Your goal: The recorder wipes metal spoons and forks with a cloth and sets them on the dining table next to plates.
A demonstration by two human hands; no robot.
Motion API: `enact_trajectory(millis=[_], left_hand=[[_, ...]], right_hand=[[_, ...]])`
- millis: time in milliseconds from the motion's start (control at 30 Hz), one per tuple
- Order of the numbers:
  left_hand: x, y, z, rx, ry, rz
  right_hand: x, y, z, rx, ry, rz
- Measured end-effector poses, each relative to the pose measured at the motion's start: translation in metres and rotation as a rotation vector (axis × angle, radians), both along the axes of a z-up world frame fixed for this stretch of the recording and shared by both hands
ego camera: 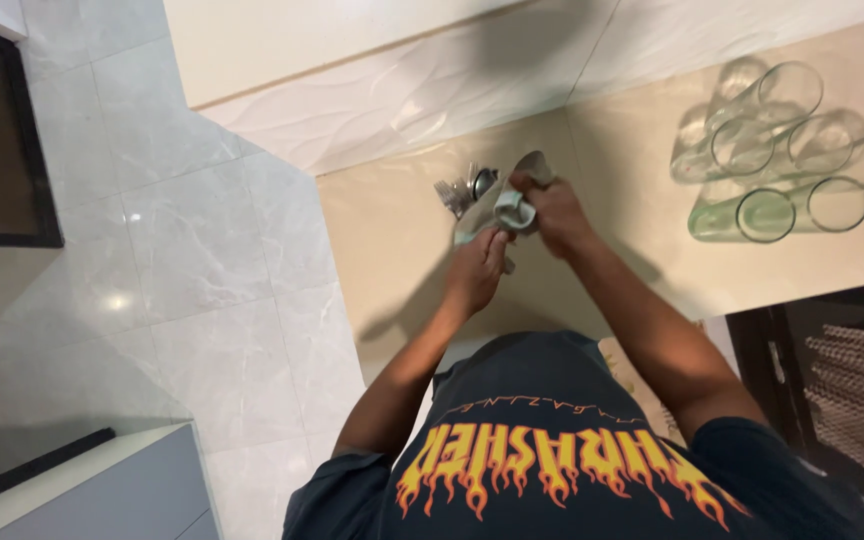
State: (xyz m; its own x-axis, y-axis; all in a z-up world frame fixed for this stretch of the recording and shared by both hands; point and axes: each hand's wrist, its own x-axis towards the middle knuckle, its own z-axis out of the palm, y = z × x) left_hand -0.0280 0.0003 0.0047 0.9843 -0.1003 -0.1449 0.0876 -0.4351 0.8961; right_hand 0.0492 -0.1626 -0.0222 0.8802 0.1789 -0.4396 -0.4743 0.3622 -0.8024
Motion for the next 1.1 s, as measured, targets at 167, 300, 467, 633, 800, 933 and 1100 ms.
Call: enact_trajectory(millis=[167, 300, 467, 633, 800, 933, 1100], left_hand=[[-0.010, -0.004, 0.009, -0.054, 0.134, -0.010], [-0.019, -0.010, 0.020, -0.057, 0.154, -0.014], [-0.021, -0.016, 0.002, -0.005, 0.042, -0.009], [-0.020, -0.012, -0.011, -0.083, -0.033, 0.000], [-0.037, -0.011, -0.008, -0.194, 0.237, -0.060], [-0.032, -0.012, -0.024, -0.239, 0.228, -0.037], [-0.020, 0.002, -0.040, -0.267, 0.172, -0.077]], right_hand=[[0.009, -0.014, -0.004, -0.603, -0.505, -0.097], [0.003, -0.014, -0.021, -0.601, -0.582, -0.336], [-0.030, 0.012, 0.002, 0.138, -0.056, -0.429], [-0.039, 0.011, -0.004, 0.265, 0.042, -0.224], [-0.041, 0.001, 0.010, 0.298, 0.009, -0.398], [-0.074, -0.002, 0.000, 0.105, 0.003, -0.274], [-0.084, -0.018, -0.003, -0.240, -0.147, -0.164]])
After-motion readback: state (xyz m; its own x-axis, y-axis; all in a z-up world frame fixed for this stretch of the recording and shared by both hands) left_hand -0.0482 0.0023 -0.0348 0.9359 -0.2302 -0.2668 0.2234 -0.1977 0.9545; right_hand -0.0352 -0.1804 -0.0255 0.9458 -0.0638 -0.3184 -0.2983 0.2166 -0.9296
